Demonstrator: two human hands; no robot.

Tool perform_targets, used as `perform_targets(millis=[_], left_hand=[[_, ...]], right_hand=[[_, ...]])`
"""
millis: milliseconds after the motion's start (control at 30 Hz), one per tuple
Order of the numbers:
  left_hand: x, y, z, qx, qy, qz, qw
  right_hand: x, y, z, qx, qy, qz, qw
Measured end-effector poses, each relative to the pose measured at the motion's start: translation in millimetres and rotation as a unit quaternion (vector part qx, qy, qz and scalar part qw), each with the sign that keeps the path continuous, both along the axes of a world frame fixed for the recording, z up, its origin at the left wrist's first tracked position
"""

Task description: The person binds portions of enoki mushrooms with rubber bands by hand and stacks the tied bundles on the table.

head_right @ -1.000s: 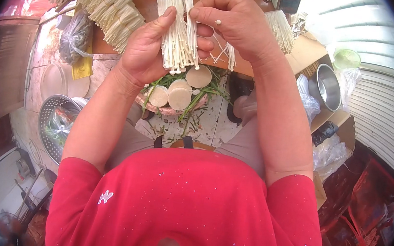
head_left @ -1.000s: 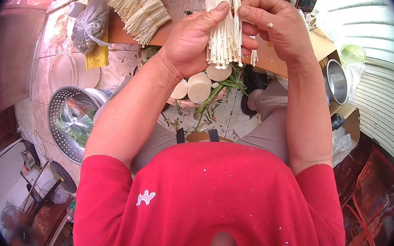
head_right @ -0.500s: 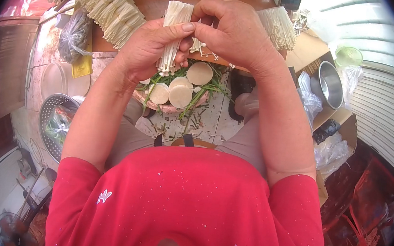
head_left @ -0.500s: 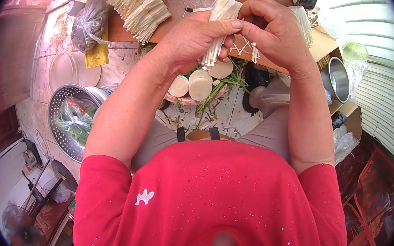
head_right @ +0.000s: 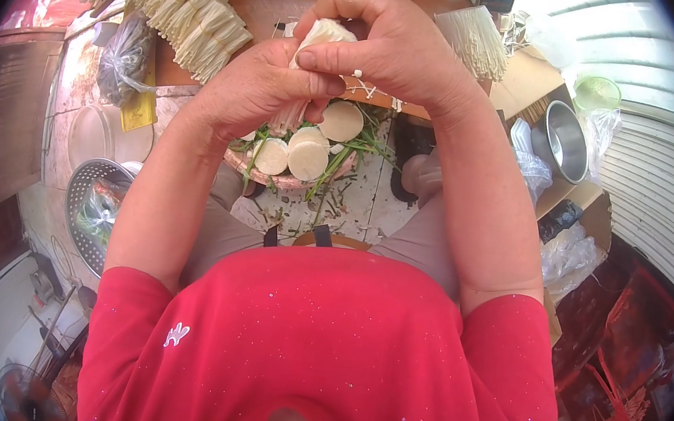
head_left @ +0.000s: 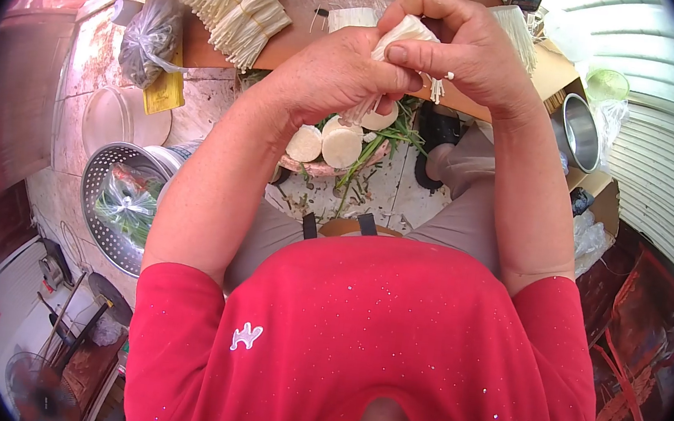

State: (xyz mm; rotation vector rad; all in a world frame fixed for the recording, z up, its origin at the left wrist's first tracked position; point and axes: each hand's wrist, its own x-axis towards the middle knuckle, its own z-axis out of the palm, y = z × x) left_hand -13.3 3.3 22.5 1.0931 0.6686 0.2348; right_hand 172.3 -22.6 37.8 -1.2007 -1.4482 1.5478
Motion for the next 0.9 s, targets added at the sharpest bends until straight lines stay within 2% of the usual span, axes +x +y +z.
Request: perform_targets(millis=[67, 133, 167, 233, 300, 333, 467, 567, 600, 667, 700, 767, 800, 867, 900], left_hand=[[1.4, -4.2, 2.1, 0.004, 0.014, -0.007, 1.0], [5.9, -10.1, -0.7, 0.124, 0.03, 0.08, 0.989], [7.7, -11.1, -1.1, 0.123, 0.029, 0.079, 0.989], [9.8, -12.1, -2.2, 0.355, 0.106, 0.101, 0.923], [9.4, -9.7, -9.3, 0.385, 0.107, 0.093, 0.912], [10.2, -9.5, -7.9, 0.416, 0.108, 0.086, 0.899], [13.0, -7.6, 3.1, 0.322, 0.071, 0.04, 0.943], [11.1, -8.7, 1.2, 0.185, 0.045, 0.091, 0.977], [9.9, -8.0, 0.2, 0.184, 0.045, 0.09, 0.978], [7.7, -4.7, -1.1, 0.056, -0.018, 0.211, 0.976], [6.1, -0.4, -1.7, 0.016, -0.065, 0.234, 0.97], [2.5, 4.6, -2.7, 0.009, -0.078, 0.25, 0.965], [1.6, 6.4, -3.6, 0.003, -0.089, 0.265, 0.96], [3.5, 7.0, -3.4, -0.007, -0.098, 0.267, 0.959], [6.5, 5.8, -0.2, -0.049, -0.124, 0.284, 0.95]], right_hand=[[-0.5, -0.6, 2.2, -0.009, -0.005, -0.01, 1.0], [0.7, -0.6, 3.6, -0.018, -0.01, -0.021, 1.0], [1.8, 0.6, 3.2, -0.004, -0.038, -0.039, 0.999], [2.5, 1.3, 3.9, 0.009, -0.066, -0.056, 0.996], [1.5, 1.4, 5.1, -0.056, 0.037, -0.079, 0.995], [1.3, 1.9, 5.3, -0.059, 0.036, -0.08, 0.994], [2.9, 4.2, 5.9, -0.068, 0.048, -0.095, 0.992], [11.2, 7.7, 10.7, -0.077, 0.103, -0.103, 0.986], [17.2, 10.5, 10.7, -0.079, 0.102, -0.104, 0.986], [33.4, 16.0, 9.5, -0.041, 0.157, -0.238, 0.957], [41.1, 20.0, 4.7, -0.041, 0.156, -0.239, 0.958], [56.8, 28.2, -11.3, -0.043, -0.096, -0.3, 0.948], [64.5, 30.1, -21.3, -0.043, -0.098, -0.301, 0.948], [74.4, 30.7, -47.0, -0.15, -0.303, -0.144, 0.93], [73.7, 30.4, -62.9, -0.094, -0.487, -0.108, 0.861]])
